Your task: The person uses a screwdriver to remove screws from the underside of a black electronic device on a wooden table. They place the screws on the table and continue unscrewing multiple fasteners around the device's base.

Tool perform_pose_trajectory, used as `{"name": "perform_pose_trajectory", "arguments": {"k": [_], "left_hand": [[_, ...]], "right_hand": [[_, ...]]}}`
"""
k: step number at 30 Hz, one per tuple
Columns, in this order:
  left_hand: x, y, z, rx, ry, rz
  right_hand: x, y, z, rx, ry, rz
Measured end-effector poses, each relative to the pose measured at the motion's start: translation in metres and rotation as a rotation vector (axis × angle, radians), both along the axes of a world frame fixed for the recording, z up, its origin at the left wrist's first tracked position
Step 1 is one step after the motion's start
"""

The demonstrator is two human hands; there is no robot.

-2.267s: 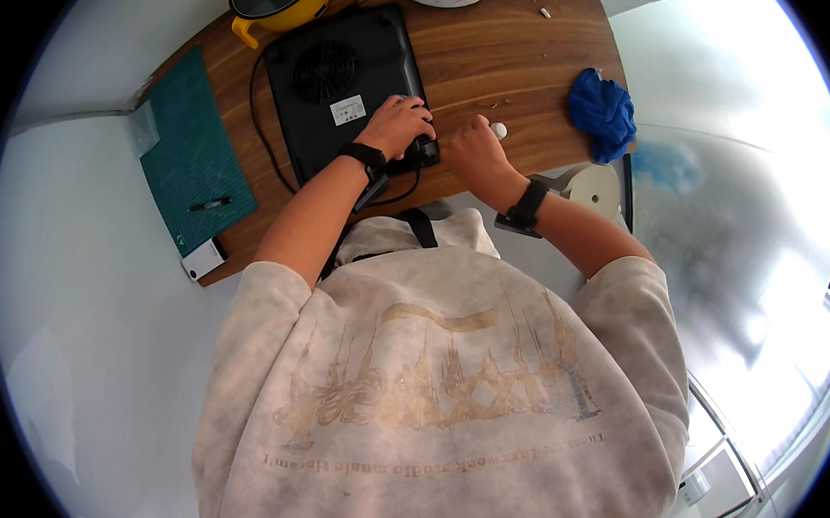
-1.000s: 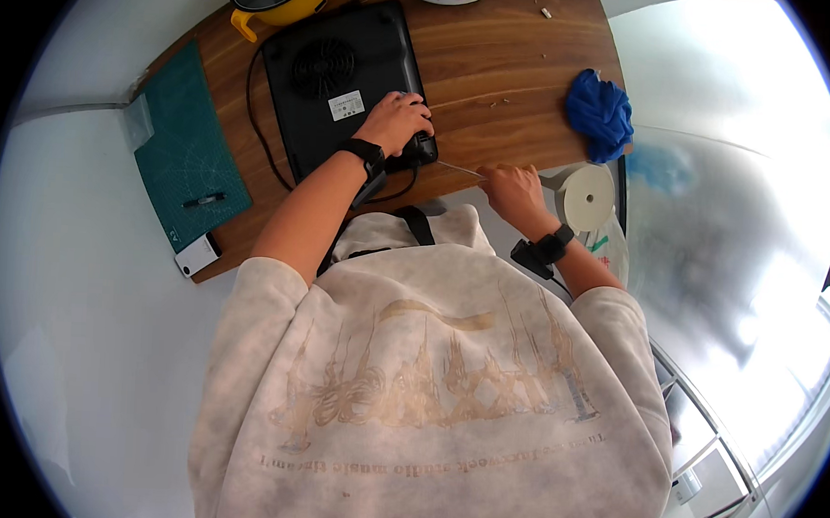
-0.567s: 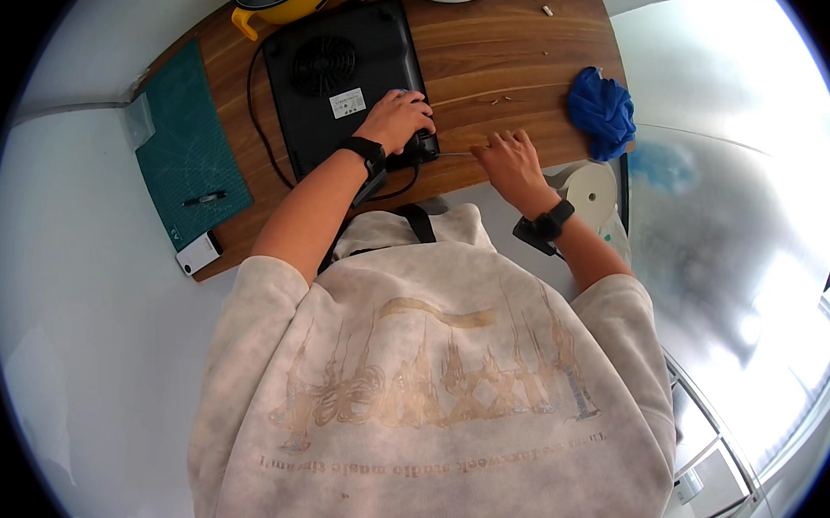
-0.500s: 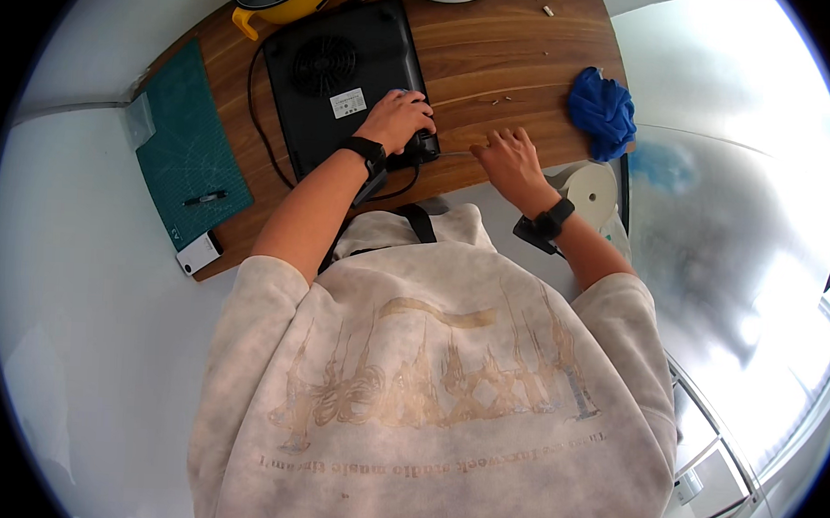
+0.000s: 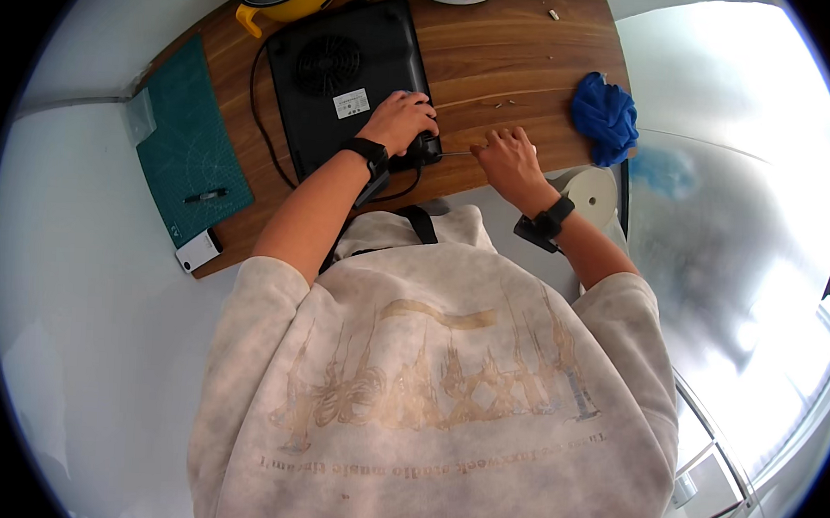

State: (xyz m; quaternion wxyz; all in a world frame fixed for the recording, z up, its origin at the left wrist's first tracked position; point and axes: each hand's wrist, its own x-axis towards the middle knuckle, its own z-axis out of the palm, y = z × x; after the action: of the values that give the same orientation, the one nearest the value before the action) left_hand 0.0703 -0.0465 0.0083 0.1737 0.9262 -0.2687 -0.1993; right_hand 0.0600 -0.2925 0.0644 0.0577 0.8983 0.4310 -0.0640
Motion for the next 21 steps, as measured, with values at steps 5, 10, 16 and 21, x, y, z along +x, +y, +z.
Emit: {"name": "perform_pose_trajectory", "arguments": {"k": [5, 10, 16, 21], "left_hand": [[0.000, 0.000, 0.002, 0.008, -0.001, -0.006], [0.000, 0.000, 0.005, -0.023, -0.043, -0.005], [0.001, 0.003, -0.006, -0.066, -0.023, 0.018], [0.000, 0.001, -0.001, -0.064, -0.091, 0.018]], "right_hand": [[0.005, 0.013, -0.001, -0.084, -0.033, 0.108], [0.019, 0.036, 0.015, -0.232, 0.051, 0.185], [0.019, 0.049, 0.022, -0.254, 0.209, 0.147], [-0.001, 0.023, 0.006, 0.153, 0.354, -0.129]]}}
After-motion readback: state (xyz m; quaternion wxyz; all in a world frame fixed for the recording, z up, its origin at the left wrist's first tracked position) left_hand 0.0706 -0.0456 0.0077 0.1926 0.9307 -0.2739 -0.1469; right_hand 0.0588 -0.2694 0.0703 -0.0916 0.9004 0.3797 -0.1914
